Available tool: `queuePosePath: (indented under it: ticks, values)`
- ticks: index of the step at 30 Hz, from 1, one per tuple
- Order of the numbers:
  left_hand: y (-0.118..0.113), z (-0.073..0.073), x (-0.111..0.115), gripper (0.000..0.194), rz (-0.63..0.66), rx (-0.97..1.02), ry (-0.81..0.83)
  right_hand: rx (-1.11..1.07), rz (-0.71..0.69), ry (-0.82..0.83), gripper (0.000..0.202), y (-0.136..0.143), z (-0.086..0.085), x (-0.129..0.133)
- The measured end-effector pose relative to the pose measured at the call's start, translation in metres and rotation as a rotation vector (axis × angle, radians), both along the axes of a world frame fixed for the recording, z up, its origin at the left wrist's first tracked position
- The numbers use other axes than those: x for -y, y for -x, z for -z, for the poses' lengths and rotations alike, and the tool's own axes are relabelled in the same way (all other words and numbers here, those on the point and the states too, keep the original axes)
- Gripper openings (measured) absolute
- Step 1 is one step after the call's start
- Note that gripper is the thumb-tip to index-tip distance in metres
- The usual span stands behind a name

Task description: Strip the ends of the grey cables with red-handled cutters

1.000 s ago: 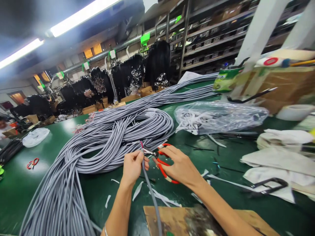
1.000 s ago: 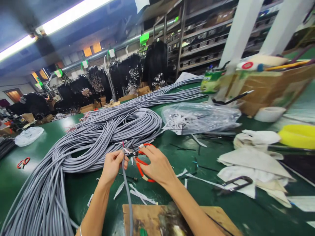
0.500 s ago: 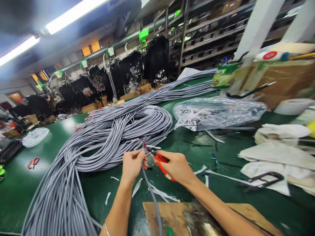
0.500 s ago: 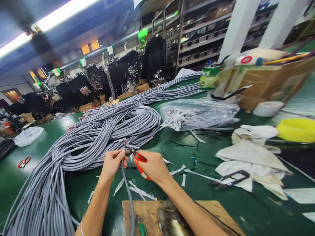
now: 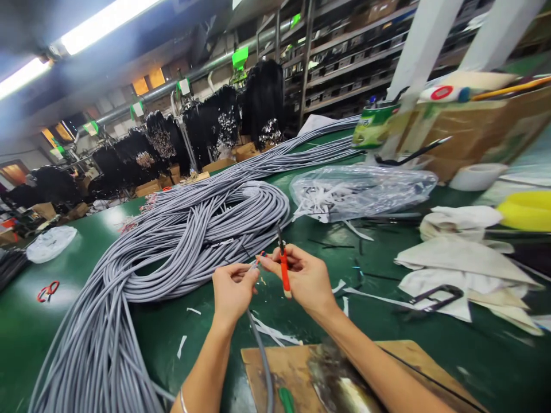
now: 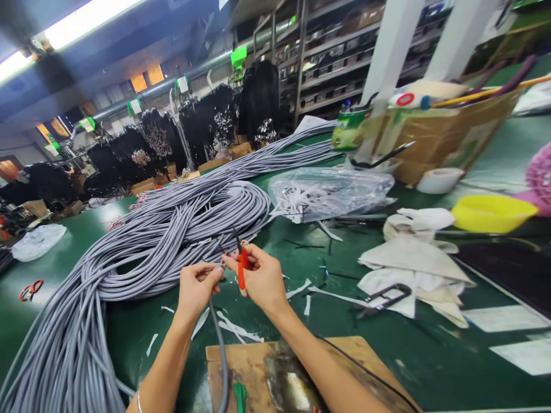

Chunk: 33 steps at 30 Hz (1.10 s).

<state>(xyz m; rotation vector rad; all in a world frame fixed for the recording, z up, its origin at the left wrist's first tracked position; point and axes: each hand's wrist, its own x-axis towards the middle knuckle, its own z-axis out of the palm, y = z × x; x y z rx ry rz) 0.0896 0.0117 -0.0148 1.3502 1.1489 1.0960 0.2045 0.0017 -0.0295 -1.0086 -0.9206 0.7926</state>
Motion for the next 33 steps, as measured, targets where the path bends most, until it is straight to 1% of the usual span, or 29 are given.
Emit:
queuePosePath:
  ticks: [1,3,5,6,10,16,18,19,21,22,23,24,25,28,30,33]
  values:
    - [-0.001,0.001,0.0,0.013,-0.013,0.027,-0.01,-0.011,-0.007,0.002,0.036,-0.001,0.0,0.001]
    - [-0.003,0.003,0.0,0.024,-0.025,0.099,-0.009,-0.022,-0.013,0.001,0.036,-0.002,-0.001,0.001]
    - [-0.005,0.003,0.0,0.037,-0.008,0.157,0.015,-0.022,-0.016,-0.004,0.035,-0.001,-0.002,0.002]
    - [-0.007,0.002,0.001,0.04,-0.001,0.177,0.028,-0.022,-0.023,-0.006,0.034,0.001,-0.003,0.002]
    - [-0.011,0.001,0.003,0.041,-0.038,0.287,0.081,-0.054,-0.055,-0.015,0.034,0.005,-0.006,0.004]
    - [-0.01,0.0,0.002,0.046,-0.074,0.488,0.263,-0.08,-0.032,0.006,0.033,0.005,-0.004,0.004]
    - [-0.008,-0.002,0.001,0.048,-0.03,0.517,0.284,-0.101,-0.023,0.018,0.034,0.003,-0.003,0.003]
    - [-0.006,-0.004,0.001,0.047,0.026,0.529,0.286,-0.116,-0.026,0.025,0.035,0.001,-0.004,0.001]
    - [-0.003,-0.007,0.001,0.046,0.179,0.542,0.275,-0.127,-0.073,0.049,0.038,-0.003,-0.004,-0.001]
    - [-0.001,-0.008,0.001,0.045,0.244,0.54,0.259,-0.109,-0.104,0.063,0.04,-0.006,-0.004,-0.001]
    - [0.001,-0.008,0.001,0.045,0.282,0.534,0.23,-0.069,-0.121,0.072,0.04,-0.008,-0.005,-0.001]
    - [0.002,-0.009,0.0,0.044,0.289,0.521,0.186,-0.003,-0.11,0.072,0.041,-0.009,-0.005,-0.001]
    - [0.004,-0.008,0.0,0.043,0.266,0.5,0.123,0.086,-0.074,0.061,0.04,-0.01,-0.005,0.001]
    - [0.008,-0.006,-0.002,0.036,0.136,0.402,-0.12,0.425,0.062,-0.026,0.038,-0.009,-0.005,0.007]
    - [0.011,-0.004,-0.002,0.028,0.071,0.308,-0.279,0.621,0.093,-0.102,0.036,-0.005,-0.004,0.011]
    - [0.015,-0.002,0.0,0.017,0.012,0.148,-0.479,0.777,0.14,-0.186,0.037,-0.002,-0.003,0.012]
